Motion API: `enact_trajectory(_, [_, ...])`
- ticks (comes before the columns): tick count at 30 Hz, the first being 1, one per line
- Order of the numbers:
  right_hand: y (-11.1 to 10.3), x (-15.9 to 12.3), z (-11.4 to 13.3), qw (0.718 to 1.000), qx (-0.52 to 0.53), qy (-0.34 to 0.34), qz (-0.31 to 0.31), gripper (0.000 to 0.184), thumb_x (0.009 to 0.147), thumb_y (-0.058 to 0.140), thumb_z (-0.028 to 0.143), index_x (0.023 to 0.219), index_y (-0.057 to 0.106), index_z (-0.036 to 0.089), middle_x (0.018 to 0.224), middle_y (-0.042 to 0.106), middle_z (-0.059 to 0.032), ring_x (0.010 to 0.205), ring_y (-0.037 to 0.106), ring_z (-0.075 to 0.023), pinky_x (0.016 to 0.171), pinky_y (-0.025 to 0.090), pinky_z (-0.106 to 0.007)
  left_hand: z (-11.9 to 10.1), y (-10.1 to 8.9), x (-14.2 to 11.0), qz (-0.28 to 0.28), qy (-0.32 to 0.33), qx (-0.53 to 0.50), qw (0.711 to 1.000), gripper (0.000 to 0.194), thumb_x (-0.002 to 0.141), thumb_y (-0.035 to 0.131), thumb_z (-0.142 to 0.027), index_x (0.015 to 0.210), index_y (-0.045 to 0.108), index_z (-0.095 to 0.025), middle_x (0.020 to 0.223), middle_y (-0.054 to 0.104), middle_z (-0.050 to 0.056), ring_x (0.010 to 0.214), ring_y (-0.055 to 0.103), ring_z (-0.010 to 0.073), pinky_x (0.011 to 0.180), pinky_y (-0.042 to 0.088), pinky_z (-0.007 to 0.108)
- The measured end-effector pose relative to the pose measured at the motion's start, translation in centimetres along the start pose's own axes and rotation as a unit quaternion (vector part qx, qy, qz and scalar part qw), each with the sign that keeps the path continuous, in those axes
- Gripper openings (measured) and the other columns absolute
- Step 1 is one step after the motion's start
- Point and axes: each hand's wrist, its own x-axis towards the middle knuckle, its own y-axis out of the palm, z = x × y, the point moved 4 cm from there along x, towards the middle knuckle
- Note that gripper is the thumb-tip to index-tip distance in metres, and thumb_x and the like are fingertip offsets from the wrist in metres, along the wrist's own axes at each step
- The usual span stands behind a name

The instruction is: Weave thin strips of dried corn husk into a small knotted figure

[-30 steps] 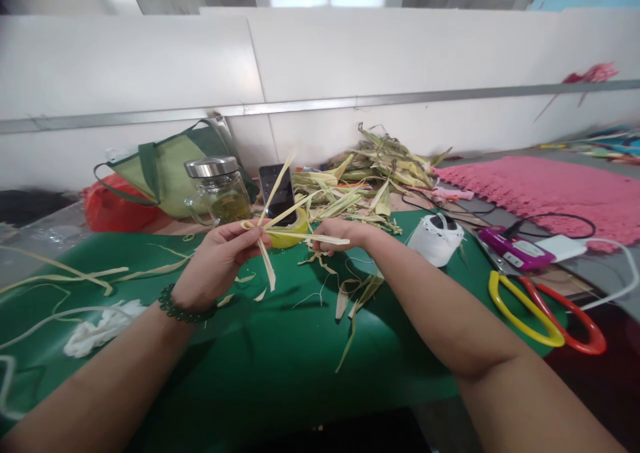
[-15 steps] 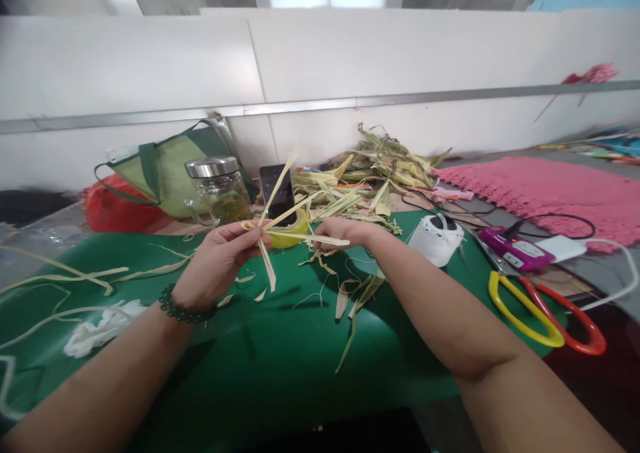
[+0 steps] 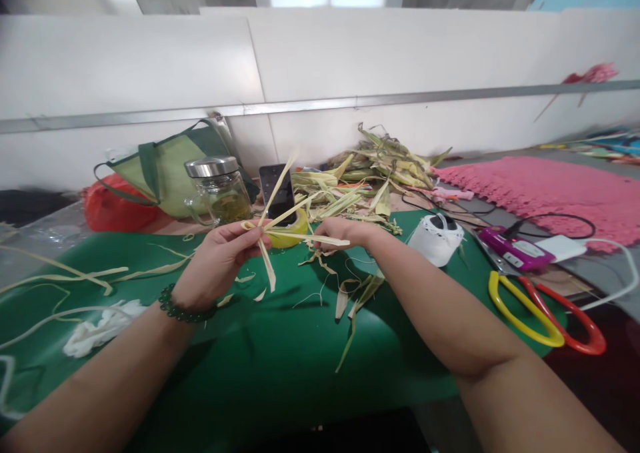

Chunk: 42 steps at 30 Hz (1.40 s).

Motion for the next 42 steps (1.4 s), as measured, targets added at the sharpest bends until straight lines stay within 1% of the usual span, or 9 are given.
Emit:
enact_trajectory(12, [-0.8,-0.5,0.2,1.0,0.011,-0.028,-0.001,0.022,0.067,0.057,0.012,0.085,0.069,0.015,0.068,0.067,-0.0006,0.058,0.059,-0.0103,0.049,0.043,-0.016,0.0,0.1,0.0,0.005,0.001,0.003,1.0,0.018,0.062,0.075,-0.03,0.071,0.072,-0.015,0.068,0.069,0.003,0.067,0.063,0.0133,0.066,0.05,0.023])
enact_trajectory(17, [-3.1,-1.5,0.7,0.985,0.007,-0.031,-0.169,0.02,0.07,0.053,0.013,0.082,0.069,0.013,0.065,0.066,-0.0013,0.053,0.058,-0.0098,0.049,0.043,-0.018,0.0,0.0,0.0,0.008,0.006,0.002,1.0,0.019,0.061,0.076,-0.032,0.07,0.072,-0.015,0.067,0.069,0.004,0.066,0.062,0.0126,0.064,0.05,0.022])
enact_trajectory(19, [-4.4,-2.2,0.8,0.956,0.067,-0.032,-0.284,0.02,0.072,0.052,0.016,0.085,0.068,0.012,0.063,0.064,-0.0009,0.053,0.058,-0.0106,0.051,0.045,-0.02,0.1,0.0,0.0,0.01,0.009,0.004,1.0,0.019,0.062,0.075,-0.032,0.068,0.072,-0.014,0.069,0.07,0.005,0.067,0.063,0.0128,0.064,0.049,0.022])
enact_trajectory(23, [-6.3,-4.7,1.6,0.852,0.19,-0.11,-0.475,0.017,0.075,0.057,0.024,0.084,0.066,0.014,0.062,0.063,0.0001,0.054,0.058,-0.0109,0.052,0.047,-0.022,0.2,0.0,0.1,0.012,0.011,0.008,1.0,0.018,0.062,0.075,-0.032,0.065,0.071,-0.014,0.077,0.072,0.006,0.069,0.064,0.0131,0.062,0.048,0.021])
enact_trajectory(25, [-6.6,-6.0,2.5,0.814,0.226,-0.169,-0.508,0.014,0.076,0.058,0.027,0.077,0.065,0.016,0.059,0.062,0.0007,0.051,0.056,-0.01,0.052,0.047,-0.023,0.1,0.0,0.1,0.013,0.012,0.01,1.0,0.018,0.062,0.075,-0.032,0.063,0.071,-0.014,0.078,0.072,0.007,0.07,0.064,0.014,0.062,0.048,0.022])
enact_trajectory(28, [-6.3,-7.6,4.0,0.788,0.24,-0.235,-0.515,0.02,0.08,0.057,0.031,0.066,0.064,0.018,0.052,0.058,0.0017,0.044,0.05,-0.0087,0.045,0.043,-0.022,0.1,0.1,0.1,0.018,0.012,0.012,1.0,0.019,0.062,0.075,-0.034,0.064,0.071,-0.015,0.073,0.072,0.007,0.07,0.064,0.0149,0.063,0.048,0.022])
enact_trajectory(33, [-4.6,-8.7,6.4,0.811,0.213,-0.265,-0.476,0.025,0.082,0.055,0.035,0.064,0.064,0.02,0.051,0.057,0.0019,0.043,0.049,-0.0084,0.042,0.041,-0.021,0.3,0.0,0.2,0.017,0.01,0.025,0.999,0.021,0.062,0.075,-0.036,0.065,0.072,-0.015,0.076,0.072,0.007,0.072,0.065,0.0157,0.063,0.048,0.023])
enact_trajectory(38, [-2.7,-8.3,8.7,0.865,0.079,-0.274,-0.413,0.03,0.085,0.051,0.034,0.059,0.058,0.018,0.053,0.057,0.0016,0.048,0.049,-0.0076,0.048,0.039,-0.021,0.7,0.0,0.2,0.015,-0.003,0.017,1.0,0.029,0.061,0.076,-0.036,0.082,0.074,-0.015,0.071,0.072,0.005,0.07,0.064,0.0149,0.065,0.048,0.023])
enact_trajectory(42, [-1.8,-7.7,9.4,0.873,-0.011,-0.274,-0.404,0.029,0.086,0.049,0.032,0.064,0.06,0.018,0.057,0.058,0.0008,0.052,0.049,-0.0081,0.052,0.037,-0.021,0.6,0.2,0.1,0.023,-0.004,0.022,0.999,0.028,0.062,0.076,-0.034,0.084,0.074,-0.016,0.071,0.071,0.004,0.07,0.064,0.0143,0.066,0.048,0.023])
